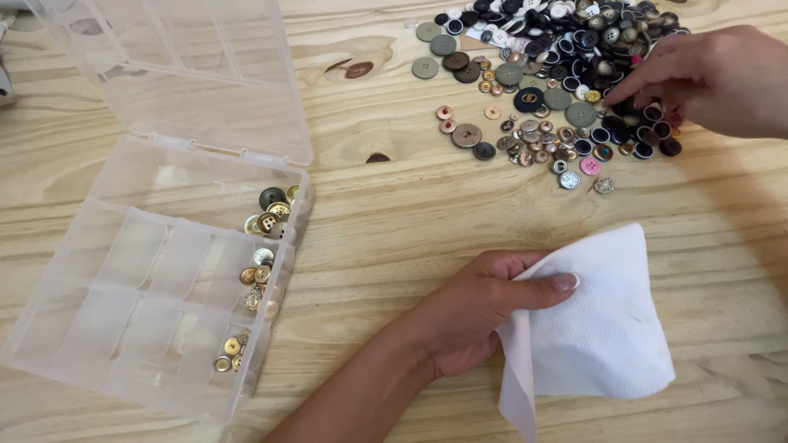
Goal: The person picks up various buttons from a pile on a wooden table and wipes them with a white cloth. They then place the cleaned buttons into a clear plastic organizer box with multiple compartments.
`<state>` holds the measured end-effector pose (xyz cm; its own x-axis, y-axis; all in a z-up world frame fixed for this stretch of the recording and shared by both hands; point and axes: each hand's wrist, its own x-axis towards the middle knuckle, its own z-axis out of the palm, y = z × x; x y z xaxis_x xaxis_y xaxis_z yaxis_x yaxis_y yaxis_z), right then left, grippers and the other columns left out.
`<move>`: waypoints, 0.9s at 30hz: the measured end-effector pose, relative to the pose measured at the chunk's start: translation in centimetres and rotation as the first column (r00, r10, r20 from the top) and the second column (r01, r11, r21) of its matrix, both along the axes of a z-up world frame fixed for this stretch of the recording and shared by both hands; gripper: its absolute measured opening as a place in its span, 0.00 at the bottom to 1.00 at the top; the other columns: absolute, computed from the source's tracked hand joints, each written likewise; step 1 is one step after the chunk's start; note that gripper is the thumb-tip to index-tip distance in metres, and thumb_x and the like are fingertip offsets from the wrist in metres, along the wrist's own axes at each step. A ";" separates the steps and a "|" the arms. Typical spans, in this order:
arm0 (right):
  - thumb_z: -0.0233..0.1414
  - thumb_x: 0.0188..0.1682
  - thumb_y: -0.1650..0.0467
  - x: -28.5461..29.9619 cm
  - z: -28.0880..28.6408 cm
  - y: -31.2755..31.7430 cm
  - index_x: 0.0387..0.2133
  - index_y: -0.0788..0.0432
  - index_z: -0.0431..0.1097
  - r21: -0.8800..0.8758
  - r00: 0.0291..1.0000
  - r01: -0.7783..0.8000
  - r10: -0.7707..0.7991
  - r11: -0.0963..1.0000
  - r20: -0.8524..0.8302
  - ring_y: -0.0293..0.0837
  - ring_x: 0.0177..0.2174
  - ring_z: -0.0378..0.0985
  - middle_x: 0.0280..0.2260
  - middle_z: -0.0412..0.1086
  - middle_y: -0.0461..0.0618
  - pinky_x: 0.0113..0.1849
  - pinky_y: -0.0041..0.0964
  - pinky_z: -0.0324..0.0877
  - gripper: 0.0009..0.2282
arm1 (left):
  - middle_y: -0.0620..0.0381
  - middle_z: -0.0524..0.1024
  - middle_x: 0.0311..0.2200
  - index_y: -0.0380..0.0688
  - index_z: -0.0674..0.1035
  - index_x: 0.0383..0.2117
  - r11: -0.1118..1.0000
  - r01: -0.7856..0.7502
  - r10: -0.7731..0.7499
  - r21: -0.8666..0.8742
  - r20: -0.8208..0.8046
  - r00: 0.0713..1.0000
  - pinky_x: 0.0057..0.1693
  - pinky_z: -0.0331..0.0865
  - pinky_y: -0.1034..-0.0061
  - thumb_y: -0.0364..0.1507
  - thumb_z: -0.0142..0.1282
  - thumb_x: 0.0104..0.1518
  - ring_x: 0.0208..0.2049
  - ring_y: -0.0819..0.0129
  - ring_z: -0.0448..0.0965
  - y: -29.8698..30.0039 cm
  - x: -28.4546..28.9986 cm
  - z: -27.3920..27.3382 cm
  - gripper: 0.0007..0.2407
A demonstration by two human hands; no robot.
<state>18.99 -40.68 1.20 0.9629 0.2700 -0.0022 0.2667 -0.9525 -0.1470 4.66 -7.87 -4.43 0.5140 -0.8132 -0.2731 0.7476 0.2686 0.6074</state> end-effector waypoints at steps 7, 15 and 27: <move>0.48 0.57 0.79 -0.5 0.7 0.8 0.46 0.38 0.82 -0.026 1.000 0.001 -0.002 1.000 -0.010 0.41 0.22 0.83 0.37 0.78 0.36 0.36 0.35 0.71 0.20 | 0.64 0.81 0.34 0.45 0.81 0.45 1.000 0.004 -0.004 0.013 -0.007 1.000 0.39 0.70 0.85 0.33 0.63 0.57 0.33 0.78 0.79 0.1 -0.1 0.0 0.12; 0.43 0.50 0.80 -1.3 0.9 2.1 0.53 0.20 0.78 -0.093 0.953 -0.182 0.153 0.979 -0.261 0.40 0.25 0.73 0.31 0.79 0.29 0.30 0.33 0.69 0.33 | 0.64 0.81 0.37 0.43 0.81 0.48 0.998 0.016 -0.015 -0.064 0.016 1.000 0.40 0.71 0.85 0.33 0.62 0.59 0.35 0.78 0.80 -0.1 -0.1 -0.7 0.13; 0.38 0.44 0.86 -1.7 -0.5 -0.6 0.51 0.22 0.83 0.050 0.898 -0.272 0.272 0.961 -0.346 0.41 0.20 0.72 0.21 0.81 0.38 0.24 0.32 0.69 0.40 | 0.63 0.81 0.39 0.44 0.80 0.48 0.999 0.028 -0.028 -0.039 0.001 1.000 0.43 0.69 0.83 0.32 0.61 0.59 0.37 0.76 0.79 -0.1 -0.1 -0.4 0.13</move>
<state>17.28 -41.28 0.75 0.7903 0.5214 -0.3218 0.4479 -0.8500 -0.2773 4.53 -7.92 -4.78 0.4913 -0.8370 -0.2410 0.7549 0.2711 0.5972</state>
